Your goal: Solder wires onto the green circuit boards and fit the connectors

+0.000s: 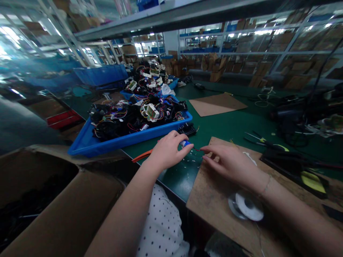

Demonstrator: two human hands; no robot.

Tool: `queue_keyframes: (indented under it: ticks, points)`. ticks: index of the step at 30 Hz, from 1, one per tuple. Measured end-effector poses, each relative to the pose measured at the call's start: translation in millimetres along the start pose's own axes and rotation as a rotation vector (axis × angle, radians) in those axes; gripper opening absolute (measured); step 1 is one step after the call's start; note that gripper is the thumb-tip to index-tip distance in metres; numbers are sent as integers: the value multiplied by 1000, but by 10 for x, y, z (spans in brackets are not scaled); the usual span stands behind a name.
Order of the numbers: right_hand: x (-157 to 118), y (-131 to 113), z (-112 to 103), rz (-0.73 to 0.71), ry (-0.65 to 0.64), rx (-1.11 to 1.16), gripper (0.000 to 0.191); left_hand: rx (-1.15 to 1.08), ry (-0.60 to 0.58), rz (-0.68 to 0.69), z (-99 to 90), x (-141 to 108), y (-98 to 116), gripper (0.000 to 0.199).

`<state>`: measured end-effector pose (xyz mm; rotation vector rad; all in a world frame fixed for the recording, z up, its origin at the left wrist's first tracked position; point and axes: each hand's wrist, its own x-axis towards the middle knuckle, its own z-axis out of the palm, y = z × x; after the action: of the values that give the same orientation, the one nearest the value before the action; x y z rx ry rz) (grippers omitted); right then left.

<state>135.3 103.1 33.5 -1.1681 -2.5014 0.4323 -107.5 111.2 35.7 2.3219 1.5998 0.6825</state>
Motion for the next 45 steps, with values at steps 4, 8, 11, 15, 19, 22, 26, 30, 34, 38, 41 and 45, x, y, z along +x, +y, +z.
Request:
queue_keyframes:
  ticks: [4, 8, 11, 15, 19, 22, 26, 30, 34, 38, 41, 45]
  points:
    - [18, -28, 53, 8, 92, 134, 42, -224, -64, -53, 145, 78, 57, 48]
    - [53, 41, 154, 92, 86, 406, 39, -478, -195, -121, 324, 106, 157, 48]
    - [59, 160, 230, 125, 66, 488, 31, -629, -256, -159, 419, 100, 226, 44]
    - [71, 270, 244, 172, 80, 569, 36, -702, -197, -250, 458, 104, 199, 45]
    - [89, 281, 205, 210, 103, 687, 40, -759, -217, -298, 409, 89, 141, 50]
    - [88, 270, 206, 218, 85, 749, 45, -802, -248, -279, 375, 56, 156, 44]
    - [87, 233, 213, 150, 76, 761, 42, -844, -242, -218, 378, 13, 212, 32]
    - [70, 146, 173, 57, 86, 708, 39, -918, -158, -223, 392, 6, 252, 38]
    - [42, 97, 157, 19, 217, 538, 51, -1044, -24, -349, 372, 1, 273, 25]
    - [66, 127, 208, 0, 219, 366, 57, -1173, 34, -488, 354, -87, 304, 14]
    - [104, 155, 248, -24, 158, 407, 39, -1201, 47, -544, 365, -208, 328, 14]
    - [125, 173, 256, -76, 131, 426, 22, -1150, 3, -582, 430, -379, 361, 20]
